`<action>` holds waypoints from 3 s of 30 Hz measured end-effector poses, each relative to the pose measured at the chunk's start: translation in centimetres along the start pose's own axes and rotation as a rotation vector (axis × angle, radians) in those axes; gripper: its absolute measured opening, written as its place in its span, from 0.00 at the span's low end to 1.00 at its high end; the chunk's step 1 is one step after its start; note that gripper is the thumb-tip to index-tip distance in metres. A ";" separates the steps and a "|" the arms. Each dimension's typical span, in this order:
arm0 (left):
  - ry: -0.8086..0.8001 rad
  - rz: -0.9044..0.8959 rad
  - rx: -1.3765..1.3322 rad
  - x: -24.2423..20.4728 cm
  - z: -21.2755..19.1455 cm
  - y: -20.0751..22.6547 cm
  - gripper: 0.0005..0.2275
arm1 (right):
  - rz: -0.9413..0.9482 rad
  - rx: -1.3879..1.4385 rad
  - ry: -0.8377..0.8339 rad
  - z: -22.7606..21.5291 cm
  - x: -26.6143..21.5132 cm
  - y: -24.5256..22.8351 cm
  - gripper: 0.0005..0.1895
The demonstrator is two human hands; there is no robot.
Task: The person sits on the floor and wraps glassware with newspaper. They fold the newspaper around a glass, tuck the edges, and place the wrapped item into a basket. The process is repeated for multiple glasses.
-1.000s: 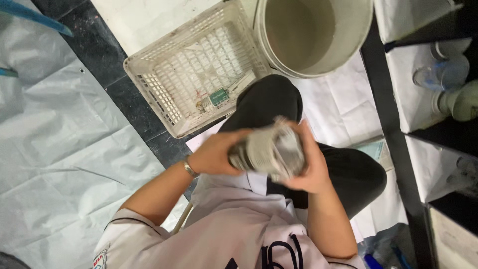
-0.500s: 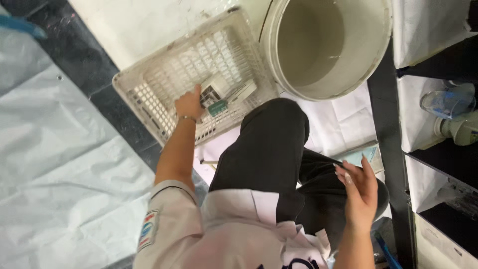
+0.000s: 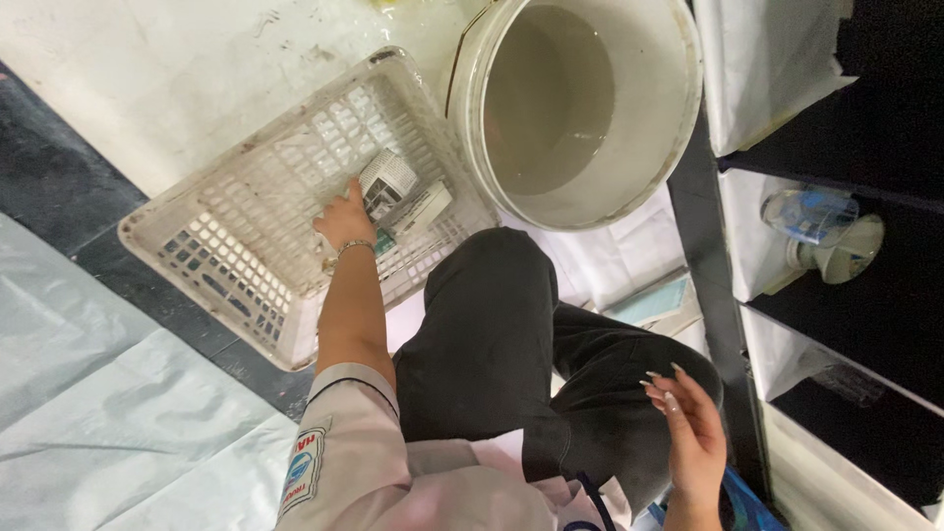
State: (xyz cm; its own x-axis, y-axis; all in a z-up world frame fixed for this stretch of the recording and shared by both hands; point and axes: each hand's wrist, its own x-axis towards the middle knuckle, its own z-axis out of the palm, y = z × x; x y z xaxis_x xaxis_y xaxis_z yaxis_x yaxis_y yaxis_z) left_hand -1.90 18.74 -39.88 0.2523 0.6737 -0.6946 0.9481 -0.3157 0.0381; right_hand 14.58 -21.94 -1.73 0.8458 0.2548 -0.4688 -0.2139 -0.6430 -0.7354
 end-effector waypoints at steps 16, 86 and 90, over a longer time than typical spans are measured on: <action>0.062 0.225 -0.126 2.5 5.5 -0.1 0.47 | 0.135 0.062 0.019 -2.6 -0.9 1.3 0.22; 0.603 1.009 -0.050 -30.3 -9.9 8.8 0.24 | -0.251 0.335 0.436 -3.7 -1.1 14.4 0.18; 0.584 0.969 -0.044 -29.4 -9.9 8.4 0.24 | -0.202 0.443 0.395 -3.0 0.2 15.7 0.17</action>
State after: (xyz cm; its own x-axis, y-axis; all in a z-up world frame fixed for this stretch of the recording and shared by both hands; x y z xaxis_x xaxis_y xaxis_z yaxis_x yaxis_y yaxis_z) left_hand 0.55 2.86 -11.99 0.9251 0.3706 0.0829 0.3070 -0.8584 0.4110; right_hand 12.92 -34.14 -11.89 0.9894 -0.0007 -0.1455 -0.1418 -0.2282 -0.9632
